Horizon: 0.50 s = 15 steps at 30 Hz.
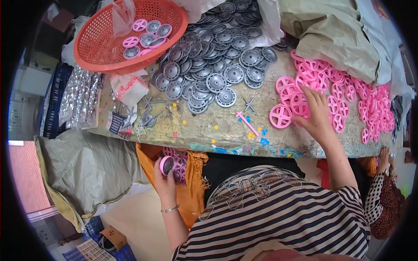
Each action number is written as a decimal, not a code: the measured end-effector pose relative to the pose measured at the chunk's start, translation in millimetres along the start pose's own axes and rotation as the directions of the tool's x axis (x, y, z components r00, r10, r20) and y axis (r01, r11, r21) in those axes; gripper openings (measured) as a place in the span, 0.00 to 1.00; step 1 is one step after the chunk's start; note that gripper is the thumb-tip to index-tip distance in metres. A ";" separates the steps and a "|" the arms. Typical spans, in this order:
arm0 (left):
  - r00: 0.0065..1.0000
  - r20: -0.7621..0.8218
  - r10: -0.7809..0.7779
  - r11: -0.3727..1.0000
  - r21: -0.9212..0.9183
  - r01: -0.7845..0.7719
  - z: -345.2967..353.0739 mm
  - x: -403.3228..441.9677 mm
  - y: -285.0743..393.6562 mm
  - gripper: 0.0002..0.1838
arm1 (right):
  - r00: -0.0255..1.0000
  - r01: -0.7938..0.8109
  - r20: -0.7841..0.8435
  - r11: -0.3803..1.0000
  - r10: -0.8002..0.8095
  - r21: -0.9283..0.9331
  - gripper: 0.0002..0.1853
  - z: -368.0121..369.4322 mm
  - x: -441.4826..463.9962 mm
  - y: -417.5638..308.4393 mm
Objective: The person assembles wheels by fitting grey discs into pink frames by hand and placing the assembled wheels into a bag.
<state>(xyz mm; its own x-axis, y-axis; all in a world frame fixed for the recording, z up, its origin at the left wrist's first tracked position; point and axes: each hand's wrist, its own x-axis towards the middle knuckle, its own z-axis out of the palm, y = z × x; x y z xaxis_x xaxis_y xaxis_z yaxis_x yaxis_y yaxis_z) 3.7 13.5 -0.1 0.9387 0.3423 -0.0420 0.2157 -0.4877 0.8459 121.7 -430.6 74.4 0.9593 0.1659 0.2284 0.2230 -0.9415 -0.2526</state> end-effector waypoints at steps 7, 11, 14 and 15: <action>1.000 -0.013 0.021 0.982 -0.185 -0.023 24.8 7.9 37.6 0.21 | 0.968 0.109 -0.247 0.955 -0.040 0.275 0.31 18.6 34.4 -25.5; 0.967 0.157 0.199 0.699 -0.715 -0.028 85.2 7.6 93.1 0.27 | 0.947 0.263 0.033 0.833 -0.318 0.486 0.28 16.6 35.6 -111.2; 0.874 0.486 -0.006 0.677 -0.641 0.361 105.0 9.7 111.1 0.23 | 0.864 0.459 -0.048 0.746 -0.500 0.482 0.35 48.2 23.2 -133.6; 0.885 0.465 -0.012 0.641 -0.675 0.364 103.9 11.1 110.6 0.22 | 0.889 0.352 0.055 0.754 -0.455 0.555 0.34 47.6 29.2 -131.9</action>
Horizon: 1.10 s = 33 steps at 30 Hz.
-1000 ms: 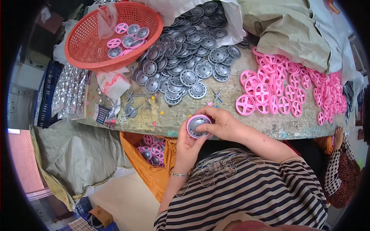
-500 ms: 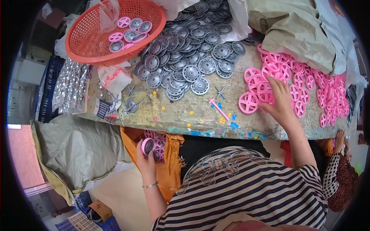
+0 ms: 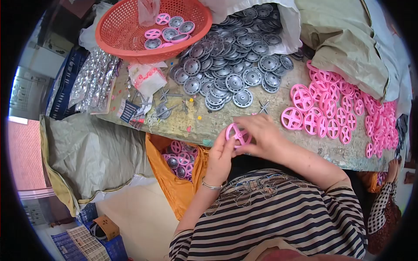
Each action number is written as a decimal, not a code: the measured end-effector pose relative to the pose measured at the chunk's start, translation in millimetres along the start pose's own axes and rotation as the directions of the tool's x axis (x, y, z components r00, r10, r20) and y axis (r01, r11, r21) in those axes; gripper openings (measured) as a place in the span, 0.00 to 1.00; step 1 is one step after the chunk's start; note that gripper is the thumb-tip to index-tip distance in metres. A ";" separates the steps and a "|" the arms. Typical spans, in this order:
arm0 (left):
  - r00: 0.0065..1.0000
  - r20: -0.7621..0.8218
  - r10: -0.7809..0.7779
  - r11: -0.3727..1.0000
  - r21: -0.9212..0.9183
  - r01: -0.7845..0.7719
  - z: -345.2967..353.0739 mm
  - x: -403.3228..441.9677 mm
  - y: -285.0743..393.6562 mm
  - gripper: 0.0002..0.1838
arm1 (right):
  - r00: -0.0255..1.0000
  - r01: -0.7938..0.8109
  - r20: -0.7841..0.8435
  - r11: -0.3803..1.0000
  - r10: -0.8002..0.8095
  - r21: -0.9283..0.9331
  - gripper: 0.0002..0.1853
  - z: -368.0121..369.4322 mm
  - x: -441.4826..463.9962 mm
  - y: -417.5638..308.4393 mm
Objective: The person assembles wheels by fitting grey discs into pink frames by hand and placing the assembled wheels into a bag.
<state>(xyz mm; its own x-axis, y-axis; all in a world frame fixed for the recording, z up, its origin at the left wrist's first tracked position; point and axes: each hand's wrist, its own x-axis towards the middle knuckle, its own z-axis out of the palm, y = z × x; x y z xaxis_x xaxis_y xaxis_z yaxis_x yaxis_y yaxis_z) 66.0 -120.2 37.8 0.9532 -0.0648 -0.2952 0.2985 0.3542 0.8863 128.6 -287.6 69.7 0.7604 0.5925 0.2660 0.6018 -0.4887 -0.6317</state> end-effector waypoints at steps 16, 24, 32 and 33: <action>0.993 -0.114 -0.034 0.968 -0.251 0.004 -24.2 3.8 -0.5 0.17 | 0.866 -0.424 -0.245 0.900 0.436 0.103 0.13 -24.8 71.7 119.8; 0.993 -0.092 0.070 0.962 -0.255 -0.092 -3.8 17.1 3.5 0.18 | 0.926 -0.367 0.077 0.834 0.370 0.412 0.16 -11.7 23.1 3.6; 0.996 -0.036 0.083 0.949 -0.303 -0.090 -11.9 15.6 1.4 0.14 | 0.831 -0.455 0.213 0.407 0.513 0.792 0.18 -1.8 11.5 8.4; 0.997 -0.024 0.067 0.966 -0.248 -0.071 -6.0 15.1 -1.0 0.14 | 0.797 -0.527 0.293 0.370 0.528 0.765 0.18 -1.0 11.0 0.7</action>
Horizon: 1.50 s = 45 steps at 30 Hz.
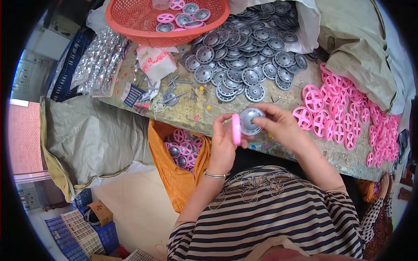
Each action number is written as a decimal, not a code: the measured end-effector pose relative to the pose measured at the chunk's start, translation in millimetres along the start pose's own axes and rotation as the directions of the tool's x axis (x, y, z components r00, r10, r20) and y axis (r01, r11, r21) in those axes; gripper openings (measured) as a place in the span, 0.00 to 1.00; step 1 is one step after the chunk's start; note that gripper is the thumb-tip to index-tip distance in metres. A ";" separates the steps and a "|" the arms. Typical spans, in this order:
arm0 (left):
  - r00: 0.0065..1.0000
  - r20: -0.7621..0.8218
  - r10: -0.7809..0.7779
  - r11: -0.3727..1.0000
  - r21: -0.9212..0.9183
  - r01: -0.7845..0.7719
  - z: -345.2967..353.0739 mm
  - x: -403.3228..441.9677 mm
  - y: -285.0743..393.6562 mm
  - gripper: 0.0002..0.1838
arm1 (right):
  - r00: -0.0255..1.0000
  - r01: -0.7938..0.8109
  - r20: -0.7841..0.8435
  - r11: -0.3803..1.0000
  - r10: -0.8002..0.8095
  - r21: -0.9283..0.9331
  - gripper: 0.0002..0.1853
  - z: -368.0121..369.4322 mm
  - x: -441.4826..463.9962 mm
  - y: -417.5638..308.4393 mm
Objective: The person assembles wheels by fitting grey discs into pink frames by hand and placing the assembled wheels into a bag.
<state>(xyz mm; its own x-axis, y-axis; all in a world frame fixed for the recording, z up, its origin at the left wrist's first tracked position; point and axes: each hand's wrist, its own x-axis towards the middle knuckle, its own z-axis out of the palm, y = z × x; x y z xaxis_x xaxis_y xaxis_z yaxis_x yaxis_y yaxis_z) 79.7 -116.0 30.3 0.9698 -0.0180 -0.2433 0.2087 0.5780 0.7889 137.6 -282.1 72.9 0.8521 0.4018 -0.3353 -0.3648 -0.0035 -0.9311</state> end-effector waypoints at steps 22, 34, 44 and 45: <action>0.993 0.063 0.097 0.971 0.214 -0.108 4.3 -7.8 -2.3 0.20 | 0.995 0.092 0.008 0.937 -0.095 -0.337 0.14 10.1 -4.2 8.1; 0.901 -0.189 0.390 0.650 0.750 -0.123 -81.6 -45.6 34.0 0.15 | 0.934 0.177 -0.141 0.768 -0.328 -0.615 0.22 -47.0 -30.6 8.8; 0.844 -0.129 0.521 0.293 0.955 -0.035 -137.1 -54.1 35.6 0.18 | 0.844 0.035 -0.083 0.210 -0.529 -0.977 0.34 -100.5 -47.0 30.8; 0.848 -0.170 0.502 0.406 0.912 -0.057 -114.3 -47.4 37.8 0.18 | 0.830 0.053 -0.085 0.229 -0.552 -0.972 0.31 -108.4 -38.7 34.3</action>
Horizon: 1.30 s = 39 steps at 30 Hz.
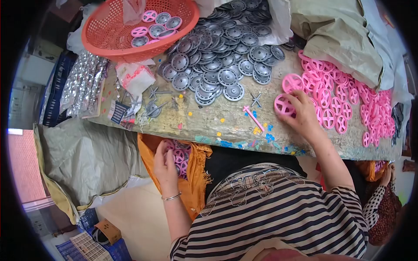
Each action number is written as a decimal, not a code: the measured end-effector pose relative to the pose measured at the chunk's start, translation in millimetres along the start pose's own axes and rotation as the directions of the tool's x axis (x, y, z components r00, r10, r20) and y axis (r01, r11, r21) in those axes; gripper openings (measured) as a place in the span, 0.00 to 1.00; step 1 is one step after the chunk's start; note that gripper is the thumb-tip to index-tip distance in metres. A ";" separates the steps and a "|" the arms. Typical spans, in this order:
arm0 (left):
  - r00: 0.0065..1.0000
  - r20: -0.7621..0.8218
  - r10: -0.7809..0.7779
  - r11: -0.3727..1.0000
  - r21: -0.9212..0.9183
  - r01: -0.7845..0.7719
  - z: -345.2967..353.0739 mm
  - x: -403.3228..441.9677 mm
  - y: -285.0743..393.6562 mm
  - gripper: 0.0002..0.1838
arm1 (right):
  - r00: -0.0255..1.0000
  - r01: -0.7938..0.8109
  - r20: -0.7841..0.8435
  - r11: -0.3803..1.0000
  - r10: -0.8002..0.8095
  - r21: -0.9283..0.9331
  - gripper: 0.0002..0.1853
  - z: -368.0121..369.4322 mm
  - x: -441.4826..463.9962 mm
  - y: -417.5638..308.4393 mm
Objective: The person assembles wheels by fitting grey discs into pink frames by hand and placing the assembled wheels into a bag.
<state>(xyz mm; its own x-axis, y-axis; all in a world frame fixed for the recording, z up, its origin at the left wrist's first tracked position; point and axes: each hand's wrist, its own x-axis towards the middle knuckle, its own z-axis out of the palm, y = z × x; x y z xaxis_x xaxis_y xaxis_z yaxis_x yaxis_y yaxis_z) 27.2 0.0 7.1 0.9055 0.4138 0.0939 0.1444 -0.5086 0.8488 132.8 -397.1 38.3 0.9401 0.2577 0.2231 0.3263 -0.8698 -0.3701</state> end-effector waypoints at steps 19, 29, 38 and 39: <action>0.864 0.466 -0.190 0.442 -0.745 0.499 88.8 -3.4 67.9 0.16 | 0.990 0.142 -0.051 0.848 -0.135 0.511 0.16 52.9 77.8 -95.7; 0.847 0.496 -0.190 0.524 -0.679 0.515 76.1 -1.1 64.2 0.18 | 0.981 -0.193 0.105 0.820 0.162 0.539 0.12 39.6 135.9 -60.8; 0.866 0.501 -0.003 0.422 -0.784 0.455 98.4 2.3 87.0 0.22 | 0.982 0.135 0.032 0.810 -0.186 0.570 0.22 36.6 44.3 -116.9; 0.867 0.499 -0.002 0.430 -0.782 0.451 96.9 1.1 87.5 0.22 | 0.992 0.038 0.065 0.753 -0.107 0.657 0.22 37.7 45.2 -117.5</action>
<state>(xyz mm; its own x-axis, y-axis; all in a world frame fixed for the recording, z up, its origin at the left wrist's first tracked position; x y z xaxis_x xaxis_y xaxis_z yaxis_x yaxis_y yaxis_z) 79.4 -117.2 31.1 0.9835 -0.0173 -0.1799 0.1588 0.5582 0.8144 140.6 -267.4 57.9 0.9042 0.3759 0.2028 0.3467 -0.3688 -0.8624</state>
